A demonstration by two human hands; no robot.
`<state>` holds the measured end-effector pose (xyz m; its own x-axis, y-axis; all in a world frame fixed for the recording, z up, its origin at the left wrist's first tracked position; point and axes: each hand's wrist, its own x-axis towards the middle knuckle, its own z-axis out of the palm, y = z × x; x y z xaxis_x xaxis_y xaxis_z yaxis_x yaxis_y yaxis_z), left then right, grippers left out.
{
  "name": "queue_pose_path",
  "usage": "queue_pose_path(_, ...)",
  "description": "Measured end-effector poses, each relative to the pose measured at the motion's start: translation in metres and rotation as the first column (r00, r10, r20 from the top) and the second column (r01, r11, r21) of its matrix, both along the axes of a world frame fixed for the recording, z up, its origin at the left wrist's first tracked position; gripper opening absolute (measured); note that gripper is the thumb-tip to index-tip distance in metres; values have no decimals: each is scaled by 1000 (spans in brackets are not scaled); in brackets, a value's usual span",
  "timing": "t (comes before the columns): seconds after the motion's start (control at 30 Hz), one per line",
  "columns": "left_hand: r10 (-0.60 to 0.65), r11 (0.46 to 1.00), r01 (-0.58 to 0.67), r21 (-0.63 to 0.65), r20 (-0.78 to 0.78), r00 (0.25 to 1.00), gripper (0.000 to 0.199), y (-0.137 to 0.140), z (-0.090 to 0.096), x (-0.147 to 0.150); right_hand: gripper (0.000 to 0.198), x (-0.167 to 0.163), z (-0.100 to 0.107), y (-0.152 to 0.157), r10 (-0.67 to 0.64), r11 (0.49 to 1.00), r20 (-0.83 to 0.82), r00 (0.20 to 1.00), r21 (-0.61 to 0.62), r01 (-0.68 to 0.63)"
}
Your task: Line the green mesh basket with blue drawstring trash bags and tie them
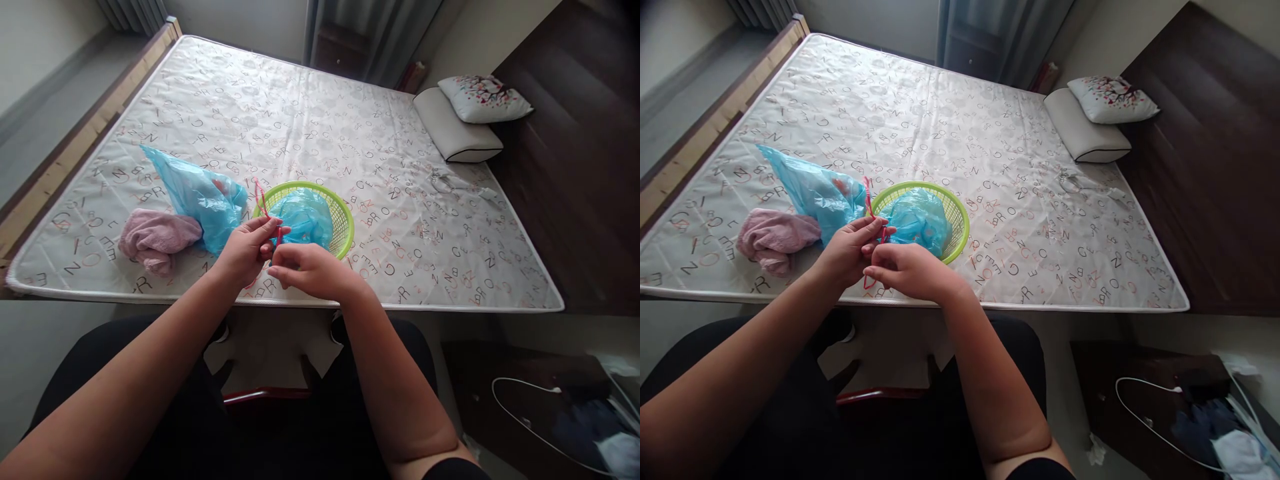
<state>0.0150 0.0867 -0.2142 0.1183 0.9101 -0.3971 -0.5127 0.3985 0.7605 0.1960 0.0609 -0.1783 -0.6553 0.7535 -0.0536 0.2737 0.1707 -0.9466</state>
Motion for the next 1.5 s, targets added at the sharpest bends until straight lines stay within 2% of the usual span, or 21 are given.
queue_pose_path(0.13, -120, 985, 137, -101, 158, 980, 27, 0, 10, -4, 33, 2, -2, -2, 27, 991, 126, 992, 127, -43)
queue_pose_path(0.23, -142, 981, 169, -93, 242, 960, 20, 0, 14, -7, 29, 12, 3, -1, -15, 992, 42, 999, 129, 10)
queue_pose_path(0.3, -180, 979, 197, -44, 252, 951, 18, 0, 13, -9, 28, 20, 8, 0, -187, 971, -91, 978, 135, 198)
queue_pose_path(0.37, -241, 970, 244, 15, 227, 944, 20, 1, 10, -11, 28, 25, 10, 2, -396, 887, -209, 894, 165, 431)
queue_pose_path(0.4, -279, 960, 276, 42, 202, 939, 22, 0, 9, -12, 25, 27, 10, 3, -459, 843, -244, 854, 184, 506)
queue_pose_path(0.43, -318, 948, 311, 65, 170, 933, 26, 0, 8, -12, 20, 27, 8, 5, -486, 820, -256, 836, 198, 537)
queue_pose_path(0.47, -352, 935, 343, 84, 134, 926, 29, 0, 7, -13, 14, 27, 5, 7, -482, 824, -250, 840, 195, 531)
queue_pose_path(0.5, -377, 924, 368, 101, 99, 921, 31, -1, 7, -13, 10, 27, 0, 9, -456, 852, -235, 859, 163, 497)
queue_pose_path(0.6, -418, 899, 412, 148, 4, 909, 33, -2, 7, -13, 20, 24, -14, 12, -341, 940, -221, 914, -61, 336)
queue_pose_path(0.67, -430, 880, 435, 191, -73, 900, 32, -3, 9, -14, 26, 25, -19, 13, -289, 952, -220, 932, -164, 257)
queue_pose_path(0.7, -430, 869, 446, 214, -120, 895, 32, -3, 10, -14, 27, 25, -20, 13, -274, 955, -212, 938, -178, 238)
queue_pose_path(0.9, -298, 816, 443, 370, -387, 873, 35, -2, 15, -18, 28, 27, -18, 13, -254, 964, -121, 960, -117, 240)
queue_pose_path(1.0, -173, 776, 447, 446, -531, 830, 34, -1, 10, -16, 27, 24, -21, 16, -307, 952, -81, 948, -38, 305)
queue_pose_path(1.1, 4, 747, 417, 518, -630, 776, 30, -2, 2, -14, 28, 21, -25, 18, -382, 919, -46, 923, 80, 385)
queue_pose_path(1.17, 139, 734, 377, 565, -668, 731, 26, -4, -1, -12, 30, 20, -26, 19, -409, 906, -40, 912, 96, 411)
queue_pose_path(1.27, 285, 723, 324, 610, -691, 664, 23, -8, -1, -8, 35, 19, -28, 19, -379, 924, -67, 923, 24, 381)
queue_pose_path(1.37, 341, 733, 273, 623, -684, 645, 20, -11, -1, -6, 36, 18, -29, 18, -391, 920, -106, 914, -3, 393)
queue_pose_path(1.5, 365, 765, 189, 615, -657, 660, 21, -11, -3, -4, 34, 18, -30, 17, -453, 890, -112, 885, 13, 457)
